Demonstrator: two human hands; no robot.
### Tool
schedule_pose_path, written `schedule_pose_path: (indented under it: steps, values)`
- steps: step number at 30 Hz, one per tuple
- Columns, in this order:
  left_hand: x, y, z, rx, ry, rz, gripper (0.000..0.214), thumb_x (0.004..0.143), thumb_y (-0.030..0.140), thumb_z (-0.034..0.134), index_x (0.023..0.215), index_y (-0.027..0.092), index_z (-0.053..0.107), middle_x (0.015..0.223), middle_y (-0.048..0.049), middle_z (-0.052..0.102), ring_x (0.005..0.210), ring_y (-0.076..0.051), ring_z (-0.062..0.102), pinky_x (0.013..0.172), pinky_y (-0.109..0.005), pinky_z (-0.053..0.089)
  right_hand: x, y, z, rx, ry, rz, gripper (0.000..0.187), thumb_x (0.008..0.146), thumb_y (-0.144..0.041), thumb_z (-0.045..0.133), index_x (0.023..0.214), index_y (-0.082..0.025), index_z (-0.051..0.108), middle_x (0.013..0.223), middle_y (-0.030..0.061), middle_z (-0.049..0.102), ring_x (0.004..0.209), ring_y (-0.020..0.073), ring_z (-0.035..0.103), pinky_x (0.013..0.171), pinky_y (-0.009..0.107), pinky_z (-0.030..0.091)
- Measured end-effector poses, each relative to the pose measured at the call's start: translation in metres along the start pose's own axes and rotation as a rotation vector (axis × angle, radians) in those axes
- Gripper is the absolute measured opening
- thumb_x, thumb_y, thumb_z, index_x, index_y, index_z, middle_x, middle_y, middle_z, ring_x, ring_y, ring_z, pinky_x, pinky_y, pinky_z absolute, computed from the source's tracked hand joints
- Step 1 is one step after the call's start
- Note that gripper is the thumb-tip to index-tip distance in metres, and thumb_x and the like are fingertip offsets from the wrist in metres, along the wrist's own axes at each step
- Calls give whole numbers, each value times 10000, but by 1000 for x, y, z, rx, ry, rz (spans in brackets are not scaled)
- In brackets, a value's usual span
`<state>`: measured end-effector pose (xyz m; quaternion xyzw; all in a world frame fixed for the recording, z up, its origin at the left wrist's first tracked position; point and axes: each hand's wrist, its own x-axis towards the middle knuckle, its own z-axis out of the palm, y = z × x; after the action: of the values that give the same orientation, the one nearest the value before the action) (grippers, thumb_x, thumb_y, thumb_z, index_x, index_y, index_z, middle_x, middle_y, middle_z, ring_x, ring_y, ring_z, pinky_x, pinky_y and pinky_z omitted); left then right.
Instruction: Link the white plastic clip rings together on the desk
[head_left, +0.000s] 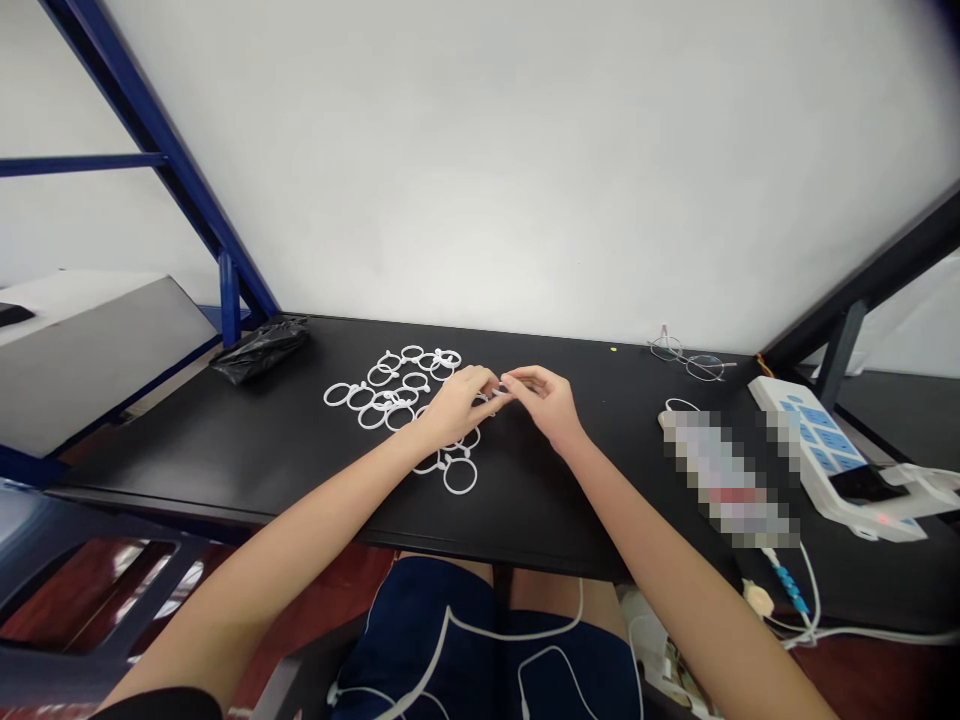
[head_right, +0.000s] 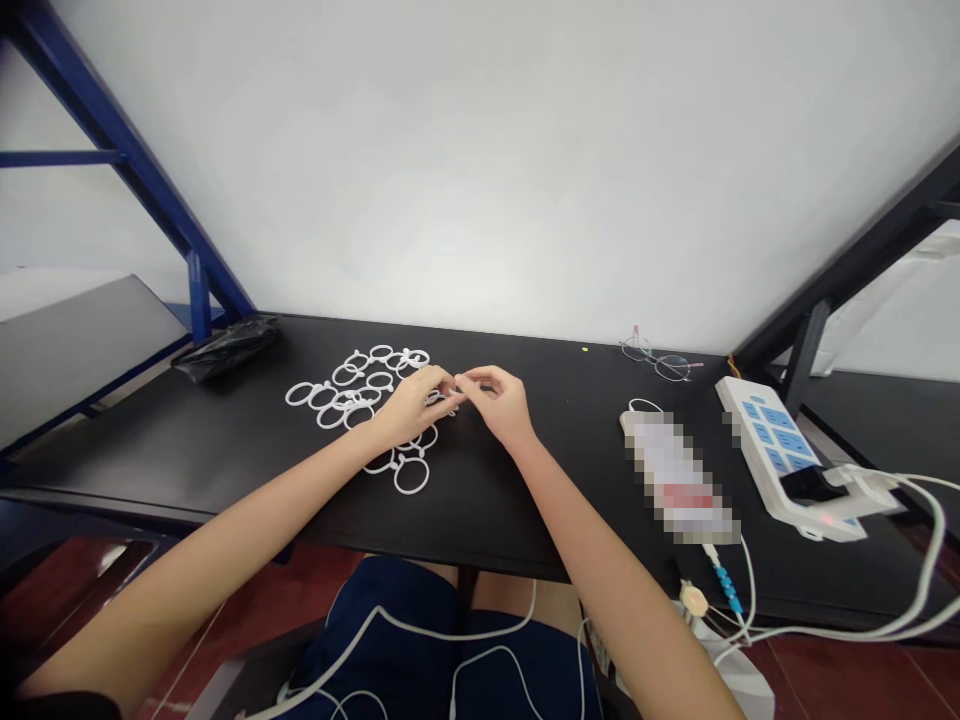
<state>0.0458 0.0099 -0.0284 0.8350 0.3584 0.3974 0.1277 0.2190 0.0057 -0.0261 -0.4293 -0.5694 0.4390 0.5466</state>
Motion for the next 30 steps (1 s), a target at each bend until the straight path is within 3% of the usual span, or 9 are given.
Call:
schedule_pose_path:
  steps: [5,8,14,18,25,30]
  values:
    - [2,2,0,-308,47,-251,307,952,451,466,824,182,539,729,5,587,680,-129,555,667,-259,454,6,-4,-6,249,-51,287,241,699,-394,808,785,-188,718,844,58,728,766,173,686,750,319,577]
    - [3,0,0,-420,45,-324,335,947,476,460,820,177,542,744,-4,609,703,-129,576,693,-265,466,7,-4,-8,316,-93,362,213,725,-368,796,790,-185,708,734,39,711,619,132,646,640,286,563]
    - [3,-2,3,-513,27,-309,378,942,505,447,808,172,565,781,-21,625,777,-144,604,757,-292,490,6,-5,-6,429,-93,363,247,629,-343,859,699,-169,699,635,-8,666,552,81,576,584,236,513]
    - [2,-3,6,-510,-8,-289,380,932,507,474,783,170,563,728,0,575,672,-121,538,644,-259,452,3,-7,-2,412,-116,355,286,576,-354,890,668,-161,701,647,-4,695,554,68,593,585,205,517]
    - [8,-3,2,-595,88,-295,349,848,489,605,761,152,608,678,5,556,616,-107,485,575,-238,404,1,-8,-2,459,-153,341,319,585,-387,880,775,-166,750,758,32,753,662,100,673,680,215,552]
    - [10,-3,-1,-604,82,-328,356,817,482,643,700,147,622,668,-8,590,633,-117,516,595,-251,413,1,-5,-2,438,-144,315,317,570,-401,883,739,-171,745,740,29,751,649,103,672,689,226,549]
